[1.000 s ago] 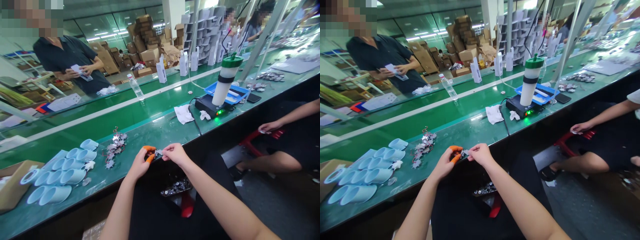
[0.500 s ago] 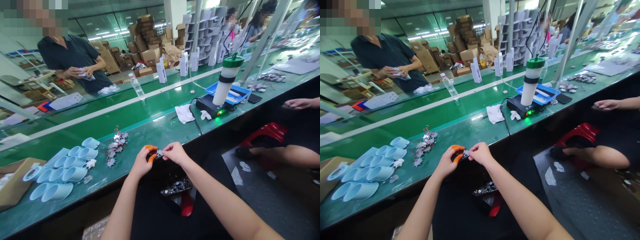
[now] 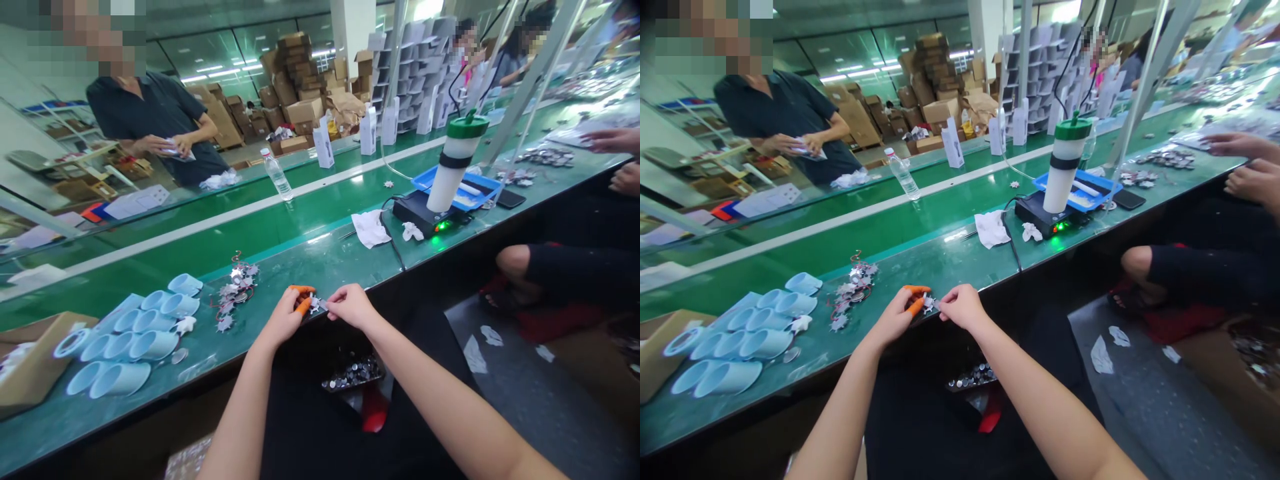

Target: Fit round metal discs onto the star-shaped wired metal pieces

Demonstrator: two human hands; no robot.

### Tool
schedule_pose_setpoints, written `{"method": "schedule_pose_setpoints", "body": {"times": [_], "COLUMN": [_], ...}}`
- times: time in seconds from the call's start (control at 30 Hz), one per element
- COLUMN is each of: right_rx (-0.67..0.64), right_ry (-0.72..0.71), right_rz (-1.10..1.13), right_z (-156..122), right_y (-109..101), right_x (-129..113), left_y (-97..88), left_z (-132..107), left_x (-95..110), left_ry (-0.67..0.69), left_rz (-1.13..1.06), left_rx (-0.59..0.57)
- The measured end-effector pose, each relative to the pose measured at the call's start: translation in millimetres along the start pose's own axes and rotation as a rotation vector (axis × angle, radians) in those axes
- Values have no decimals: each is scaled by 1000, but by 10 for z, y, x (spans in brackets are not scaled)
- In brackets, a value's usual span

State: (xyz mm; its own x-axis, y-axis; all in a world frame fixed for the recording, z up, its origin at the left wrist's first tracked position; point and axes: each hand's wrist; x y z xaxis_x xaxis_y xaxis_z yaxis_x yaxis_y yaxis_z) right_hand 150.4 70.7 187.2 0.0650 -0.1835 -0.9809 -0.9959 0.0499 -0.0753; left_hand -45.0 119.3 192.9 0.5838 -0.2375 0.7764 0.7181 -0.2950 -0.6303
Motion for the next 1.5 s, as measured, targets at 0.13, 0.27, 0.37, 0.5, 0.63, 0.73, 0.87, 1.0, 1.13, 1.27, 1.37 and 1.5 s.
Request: {"method": "schedule_pose_setpoints", "body": {"times": [0.13,0.27,0.37,0.5,0.63,0.73,0.87,1.0,1.13,1.27,1.37,1.5], "right_rx": [7,7,28,114,215,240,178,173,166,165,171,213], "right_ry": [-4,-33,-100,-201,-319,-378,-425,-456,-447,-428,-426,-445], "right_rz": [48,118,169,225,217,232,206,200,188,160,137,81], "right_z": [12,-4,13,231,626,830,884,859,839,825,818,804], "right_y": [17,0,-104,-418,-800,-977,-1037,-1030,-1032,-1035,-1025,-985], "right_x": [42,91,87,17,-26,29,147,186,151,123,116,127], "left_y": [17,34,-4,-126,-199,-117,230,744,1084,1009,794,544], "left_z": [18,2,-13,-101,-289,-535,-953,-1126,-1035,-986,-928,-672], "left_x": [-53,-89,-81,45,235,332,334,107,-150,17,292,406], "left_ry": [-36,-93,-135,-92,-40,-27,19,-28,-62,56,127,28], "left_rz": [-140,-338,-756,-1278,-1518,-1381,-756,-193,105,80,6,-86], "left_rx": [64,124,240,253,190,169,-16,-168,-58,-22,224,557]}}
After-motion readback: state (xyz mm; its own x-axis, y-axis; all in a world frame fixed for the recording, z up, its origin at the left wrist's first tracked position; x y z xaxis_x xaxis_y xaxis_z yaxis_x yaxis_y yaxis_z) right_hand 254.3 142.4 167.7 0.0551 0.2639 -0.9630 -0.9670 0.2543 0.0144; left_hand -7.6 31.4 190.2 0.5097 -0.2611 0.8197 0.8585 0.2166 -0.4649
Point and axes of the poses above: each hand's wrist, its own z-axis towards the middle knuckle, its own y-axis out of the palm, x = y × z, and after that the axes turned 7 degrees about -y, right-handed
